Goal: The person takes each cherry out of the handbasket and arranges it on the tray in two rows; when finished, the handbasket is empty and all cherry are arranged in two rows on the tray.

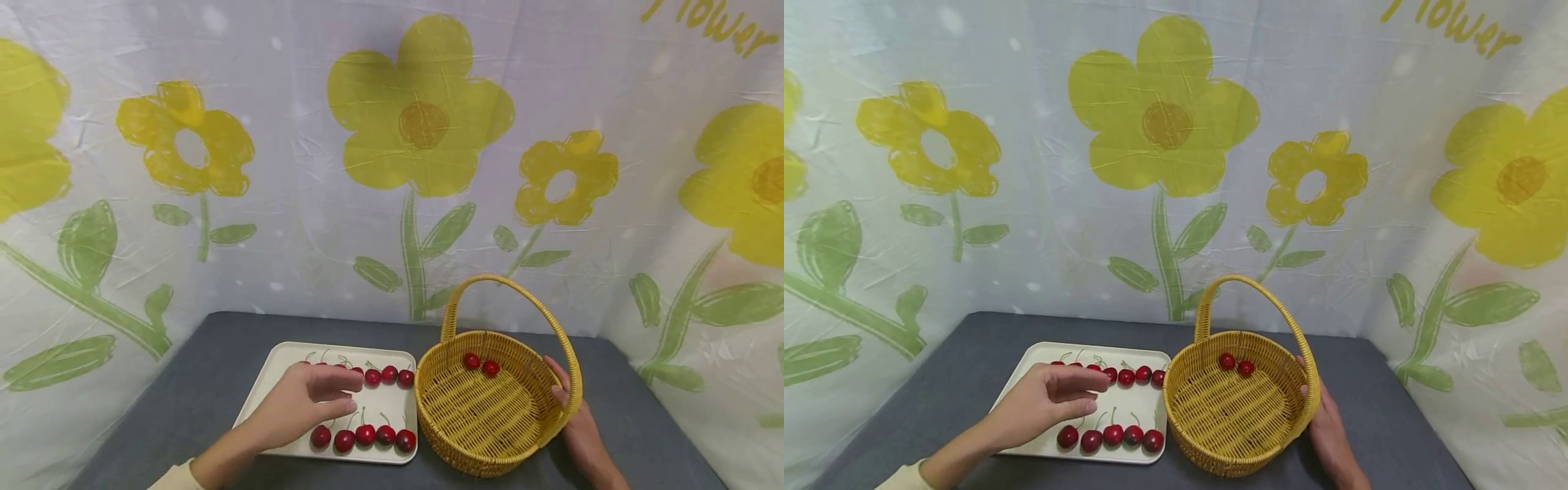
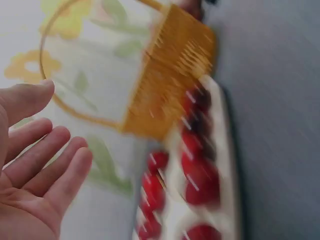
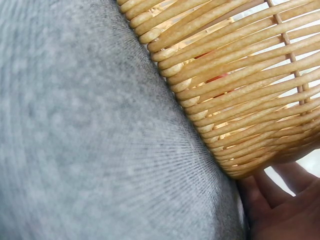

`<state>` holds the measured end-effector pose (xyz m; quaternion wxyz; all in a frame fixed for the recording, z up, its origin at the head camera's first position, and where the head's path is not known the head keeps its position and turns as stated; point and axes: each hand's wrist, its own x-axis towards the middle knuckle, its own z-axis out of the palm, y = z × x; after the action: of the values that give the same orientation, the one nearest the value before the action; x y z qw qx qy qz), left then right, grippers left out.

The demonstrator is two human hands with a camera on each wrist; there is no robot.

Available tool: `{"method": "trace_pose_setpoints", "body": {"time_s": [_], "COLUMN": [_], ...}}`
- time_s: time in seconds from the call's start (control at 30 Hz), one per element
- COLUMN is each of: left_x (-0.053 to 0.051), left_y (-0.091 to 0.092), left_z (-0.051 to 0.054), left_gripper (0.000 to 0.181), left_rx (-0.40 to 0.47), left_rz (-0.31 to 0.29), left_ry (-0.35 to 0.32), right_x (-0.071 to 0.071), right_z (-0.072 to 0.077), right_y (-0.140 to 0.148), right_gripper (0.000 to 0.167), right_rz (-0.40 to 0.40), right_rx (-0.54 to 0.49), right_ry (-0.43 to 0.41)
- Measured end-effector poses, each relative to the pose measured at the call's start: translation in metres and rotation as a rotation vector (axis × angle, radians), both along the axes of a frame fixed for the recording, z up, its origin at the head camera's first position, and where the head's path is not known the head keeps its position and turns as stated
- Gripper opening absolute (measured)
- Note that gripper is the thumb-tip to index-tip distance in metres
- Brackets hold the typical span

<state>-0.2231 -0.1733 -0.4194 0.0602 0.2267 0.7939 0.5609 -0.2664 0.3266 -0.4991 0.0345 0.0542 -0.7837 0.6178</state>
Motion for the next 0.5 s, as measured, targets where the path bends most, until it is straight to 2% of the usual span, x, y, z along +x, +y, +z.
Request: {"method": "trace_pose_setpoints", "body": {"time_s": [0.07, 0.23, 0.4, 0.5], "left_x": [-0.008, -0.036, -0.062, -0.074], "left_y": [0.016, 0.06, 0.103, 0.128], "left_z": [0.01, 0.026, 0.038, 0.046], "left_gripper": [0.037, 0.041, 0.043, 0.042], "left_rx": [0.033, 0.044, -0.016, -0.056], "left_rz": [-0.053, -0.219, -0.387, -0.434], "left_ry": [-0.041, -0.053, -0.023, -0.006], "right_x": [0.001, 0.001, 0.002, 0.002], "right_z": [0.0, -0.001, -0.003, -0.003], "right_y": [0.0, 0.001, 0.002, 0.002], "right_gripper": [0.057, 0.057, 0.056, 0.055], "right_rz": [0.004, 0.011, 0.025, 0.03], "right_rx": [0.002, -0.007, -0.013, -0.015], "right_ry": [0.0, 0.011, 0.05, 0.069]}}
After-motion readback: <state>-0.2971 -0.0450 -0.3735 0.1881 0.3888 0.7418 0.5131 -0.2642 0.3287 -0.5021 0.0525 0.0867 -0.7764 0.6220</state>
